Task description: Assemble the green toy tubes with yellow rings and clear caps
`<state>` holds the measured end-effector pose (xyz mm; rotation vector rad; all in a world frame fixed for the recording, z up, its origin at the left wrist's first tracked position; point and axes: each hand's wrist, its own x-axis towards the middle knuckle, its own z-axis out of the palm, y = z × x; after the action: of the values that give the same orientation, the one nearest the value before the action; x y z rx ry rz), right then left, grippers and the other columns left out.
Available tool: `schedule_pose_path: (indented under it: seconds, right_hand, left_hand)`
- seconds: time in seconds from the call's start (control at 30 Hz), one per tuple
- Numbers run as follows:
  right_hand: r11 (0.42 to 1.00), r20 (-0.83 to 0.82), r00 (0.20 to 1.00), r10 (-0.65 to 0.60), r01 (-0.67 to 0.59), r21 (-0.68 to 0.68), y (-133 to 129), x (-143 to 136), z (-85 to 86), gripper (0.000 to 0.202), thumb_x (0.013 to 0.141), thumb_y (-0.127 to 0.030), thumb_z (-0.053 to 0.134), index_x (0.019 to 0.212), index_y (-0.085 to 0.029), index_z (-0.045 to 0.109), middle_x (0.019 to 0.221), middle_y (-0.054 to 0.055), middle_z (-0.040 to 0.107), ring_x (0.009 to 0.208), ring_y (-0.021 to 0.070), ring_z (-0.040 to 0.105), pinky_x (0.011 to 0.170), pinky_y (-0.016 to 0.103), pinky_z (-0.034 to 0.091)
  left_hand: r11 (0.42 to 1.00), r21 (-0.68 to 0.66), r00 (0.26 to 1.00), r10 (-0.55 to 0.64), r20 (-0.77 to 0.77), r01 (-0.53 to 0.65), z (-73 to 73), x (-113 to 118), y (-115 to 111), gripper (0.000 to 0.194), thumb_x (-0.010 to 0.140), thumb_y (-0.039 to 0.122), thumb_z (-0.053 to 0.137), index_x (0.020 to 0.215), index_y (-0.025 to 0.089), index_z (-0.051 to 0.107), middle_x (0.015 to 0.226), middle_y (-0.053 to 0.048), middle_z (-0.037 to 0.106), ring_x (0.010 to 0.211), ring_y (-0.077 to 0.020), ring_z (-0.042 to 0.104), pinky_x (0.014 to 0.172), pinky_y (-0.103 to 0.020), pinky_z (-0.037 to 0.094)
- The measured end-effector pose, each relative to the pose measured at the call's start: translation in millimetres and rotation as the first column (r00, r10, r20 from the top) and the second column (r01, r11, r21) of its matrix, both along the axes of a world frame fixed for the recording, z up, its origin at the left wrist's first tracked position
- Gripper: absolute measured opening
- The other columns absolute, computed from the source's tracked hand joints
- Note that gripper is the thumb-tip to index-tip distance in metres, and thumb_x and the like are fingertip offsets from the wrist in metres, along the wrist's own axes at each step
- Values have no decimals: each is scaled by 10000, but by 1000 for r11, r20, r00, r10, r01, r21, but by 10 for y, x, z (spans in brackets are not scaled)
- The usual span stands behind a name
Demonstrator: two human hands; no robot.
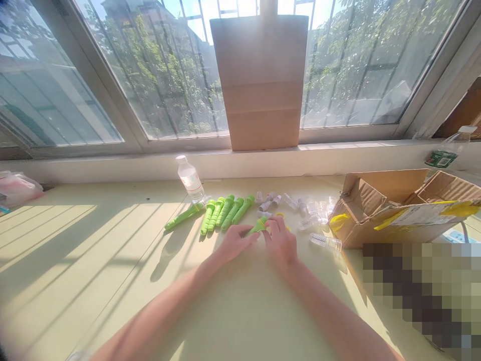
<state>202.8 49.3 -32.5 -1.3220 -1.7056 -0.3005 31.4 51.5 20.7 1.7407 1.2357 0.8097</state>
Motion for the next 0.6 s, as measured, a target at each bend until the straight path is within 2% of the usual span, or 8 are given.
schedule_pose_path:
  seconds: [0.1, 0.2, 0.3, 0.37, 0.6]
  right_hand:
    - [1000, -7, 1000, -9, 9, -1, 2, -4, 4, 102, 946, -231, 499, 867, -206, 559, 1036, 53, 664, 564, 75, 587, 430, 194, 323]
    - [1000, -12, 1000, -6, 6, -17, 1, -3, 10, 115, 954, -246, 498, 863, -206, 556, 1039, 54, 661, 557, 73, 587, 435, 193, 337]
    - [1000, -1, 1000, 7, -7, -14, 0, 4, 8, 106, 951, -243, 508, 862, -205, 552, 1040, 56, 660, 563, 75, 592, 439, 192, 346]
    - [1000, 7, 1000, 16, -16, -7, 1, 9, 2, 96, 946, -233, 517, 862, -206, 555, 1035, 55, 661, 562, 75, 590, 439, 192, 345]
    - [1000, 15, 1000, 17, -17, -18, 12, 13, -24, 93, 942, -224, 517, 867, -209, 570, 1031, 52, 667, 561, 82, 579, 443, 205, 328]
  left_hand:
    - [994, -28, 994, -105, 22, 105, 34, -10, -9, 370, 901, 496, 532, 725, 195, 658, 683, 29, 624, 592, -107, 586, 564, -222, 432]
    - [995, -51, 996, -90, 24, 91, 36, -11, 6, 378, 893, 518, 538, 718, 196, 628, 678, 31, 624, 530, -93, 542, 525, -223, 421]
    - [993, -112, 998, -38, 49, 43, 13, -9, 32, 336, 830, 544, 631, 843, 209, 651, 667, 38, 630, 507, -100, 542, 476, -220, 408]
    - [989, -149, 998, -16, 67, 26, 0, -11, 44, 374, 793, 570, 673, 901, 213, 649, 664, 38, 646, 490, -102, 541, 456, -218, 404]
    - [987, -127, 993, -84, 87, 94, -10, -38, 40, 454, 875, 632, 547, 875, 193, 667, 761, -8, 712, 547, -112, 625, 483, -211, 423]
